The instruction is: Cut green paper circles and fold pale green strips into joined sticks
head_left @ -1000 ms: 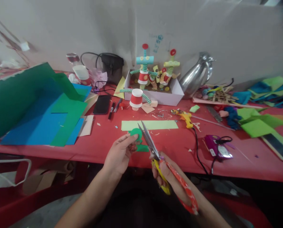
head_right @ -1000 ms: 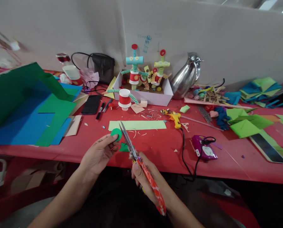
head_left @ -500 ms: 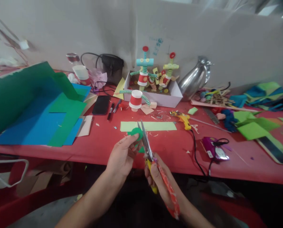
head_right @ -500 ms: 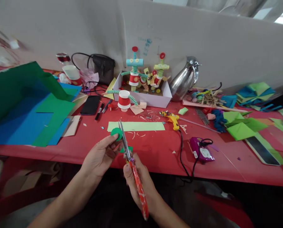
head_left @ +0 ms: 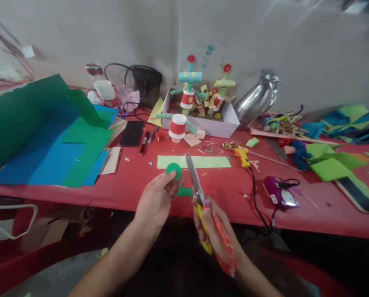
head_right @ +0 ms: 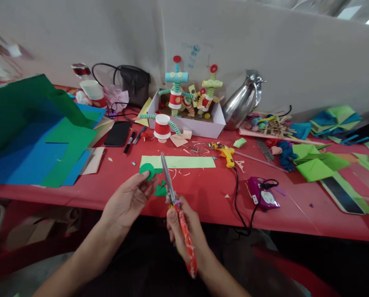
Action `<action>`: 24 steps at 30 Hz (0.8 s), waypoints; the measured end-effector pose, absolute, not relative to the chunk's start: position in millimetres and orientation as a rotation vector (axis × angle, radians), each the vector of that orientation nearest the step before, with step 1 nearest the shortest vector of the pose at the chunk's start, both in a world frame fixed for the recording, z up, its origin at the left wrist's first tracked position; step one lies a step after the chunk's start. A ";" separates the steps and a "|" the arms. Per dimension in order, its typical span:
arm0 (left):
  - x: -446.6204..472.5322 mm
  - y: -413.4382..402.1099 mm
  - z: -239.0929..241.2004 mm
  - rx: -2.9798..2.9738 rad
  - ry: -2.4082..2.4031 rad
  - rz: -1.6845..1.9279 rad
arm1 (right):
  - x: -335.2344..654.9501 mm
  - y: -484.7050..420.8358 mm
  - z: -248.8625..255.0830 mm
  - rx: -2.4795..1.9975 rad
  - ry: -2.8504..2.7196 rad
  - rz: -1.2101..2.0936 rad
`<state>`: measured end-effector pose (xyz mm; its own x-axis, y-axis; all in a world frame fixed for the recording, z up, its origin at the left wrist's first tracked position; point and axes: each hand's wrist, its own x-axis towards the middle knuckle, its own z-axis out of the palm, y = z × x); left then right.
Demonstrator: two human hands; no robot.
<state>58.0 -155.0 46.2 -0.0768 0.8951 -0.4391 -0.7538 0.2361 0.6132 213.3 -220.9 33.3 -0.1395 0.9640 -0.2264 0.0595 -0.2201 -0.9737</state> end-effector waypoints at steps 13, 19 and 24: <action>-7.7 -154.8 8.8 0.223 1.139 1.615 | 280.8 -135.3 24.1 -2.168 -2.194 -0.048; 5.9 -141.9 7.6 0.482 1.182 1.585 | 232.9 -137.4 25.0 -1.720 -2.349 -0.007; 3.2 -101.8 1.9 0.696 1.224 1.492 | 179.9 -128.9 -4.7 -1.278 -2.560 0.237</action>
<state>3.2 -101.8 1.9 -0.2943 0.9408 -0.1683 -0.3486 0.0583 0.9355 179.9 -128.9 -4.7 -0.5745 0.8016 0.1657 0.7574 0.5974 -0.2636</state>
